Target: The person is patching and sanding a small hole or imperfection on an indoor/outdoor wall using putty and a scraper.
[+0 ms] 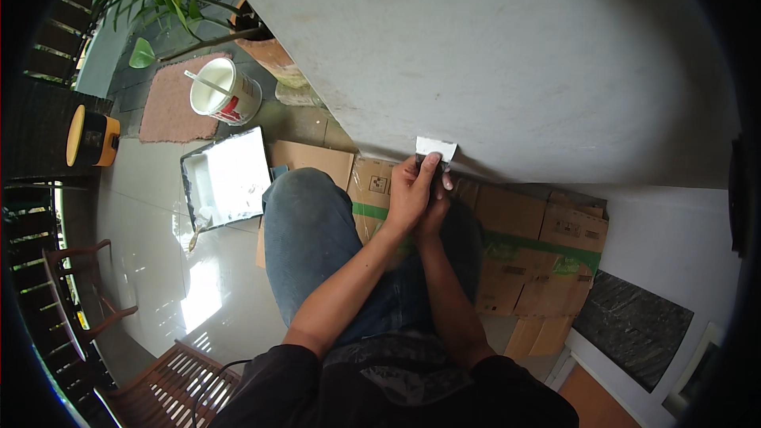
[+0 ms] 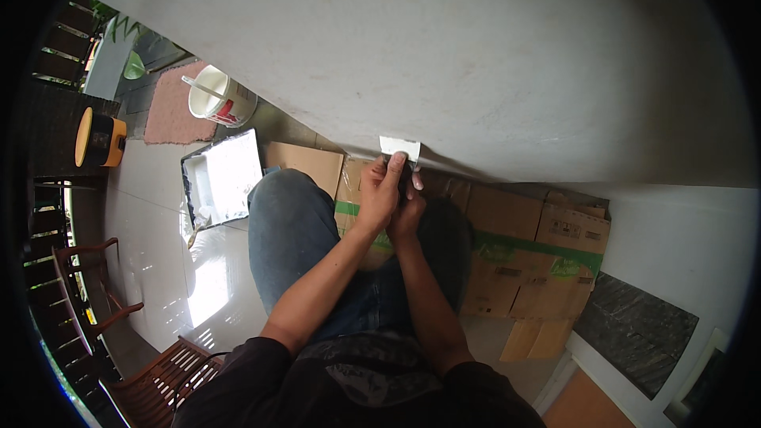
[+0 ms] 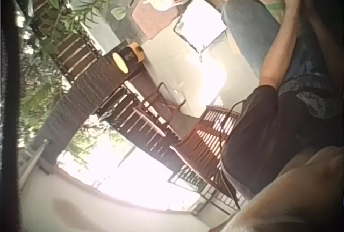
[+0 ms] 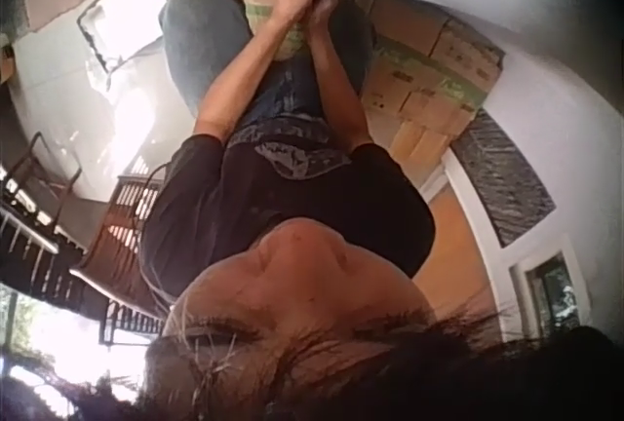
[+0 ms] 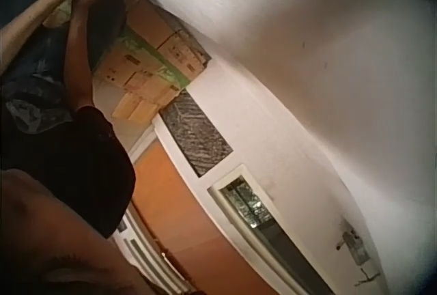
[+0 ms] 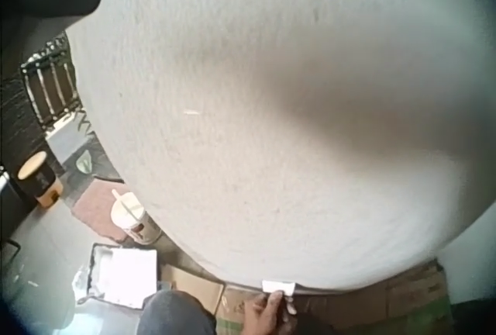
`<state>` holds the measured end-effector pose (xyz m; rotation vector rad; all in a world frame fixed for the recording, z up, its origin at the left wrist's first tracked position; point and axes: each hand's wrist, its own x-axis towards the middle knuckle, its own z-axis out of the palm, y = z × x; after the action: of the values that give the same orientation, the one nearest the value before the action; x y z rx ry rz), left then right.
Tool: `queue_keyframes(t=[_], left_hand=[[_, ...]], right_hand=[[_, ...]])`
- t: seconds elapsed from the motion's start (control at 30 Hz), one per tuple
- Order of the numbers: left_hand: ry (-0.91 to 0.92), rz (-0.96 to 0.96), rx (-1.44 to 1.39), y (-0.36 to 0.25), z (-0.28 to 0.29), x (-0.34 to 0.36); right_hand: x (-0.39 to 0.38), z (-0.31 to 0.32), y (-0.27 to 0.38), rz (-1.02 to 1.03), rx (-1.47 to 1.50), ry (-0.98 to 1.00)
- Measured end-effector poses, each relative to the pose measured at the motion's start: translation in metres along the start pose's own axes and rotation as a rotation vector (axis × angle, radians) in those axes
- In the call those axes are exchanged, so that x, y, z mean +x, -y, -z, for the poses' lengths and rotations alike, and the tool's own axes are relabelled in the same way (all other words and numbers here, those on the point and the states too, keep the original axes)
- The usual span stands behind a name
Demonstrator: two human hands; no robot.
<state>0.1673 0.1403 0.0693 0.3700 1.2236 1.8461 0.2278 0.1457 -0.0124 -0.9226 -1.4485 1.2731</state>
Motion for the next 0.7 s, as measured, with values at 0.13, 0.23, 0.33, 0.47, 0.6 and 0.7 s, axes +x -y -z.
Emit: queue_keyframes(t=[0.13,0.23,0.33,0.47,0.6,0.7], left_hand=[[0.083,-0.132,0.018,-0.036,-0.017,0.005],[0.064,-0.054,0.065,-0.021,-0.009,-0.001],[0.031,-0.006,0.04,-0.003,0.003,-0.003],[0.018,0.011,0.05,-0.004,0.0,-0.002],[0.045,-0.141,0.044,-0.05,-0.019,0.002],[0.085,-0.136,0.077,-0.057,-0.017,0.0]], right_hand=[[0.017,-0.002,0.025,0.031,-0.062,0.069],[-0.015,0.006,-0.041,-0.168,0.28,0.07],[-0.016,0.0,-0.051,-0.34,0.701,0.047],[-0.009,0.002,-0.027,-0.257,0.513,0.016],[0.026,-0.014,0.066,-0.16,0.346,0.03],[0.023,-0.021,0.07,-0.121,0.351,-0.001]])
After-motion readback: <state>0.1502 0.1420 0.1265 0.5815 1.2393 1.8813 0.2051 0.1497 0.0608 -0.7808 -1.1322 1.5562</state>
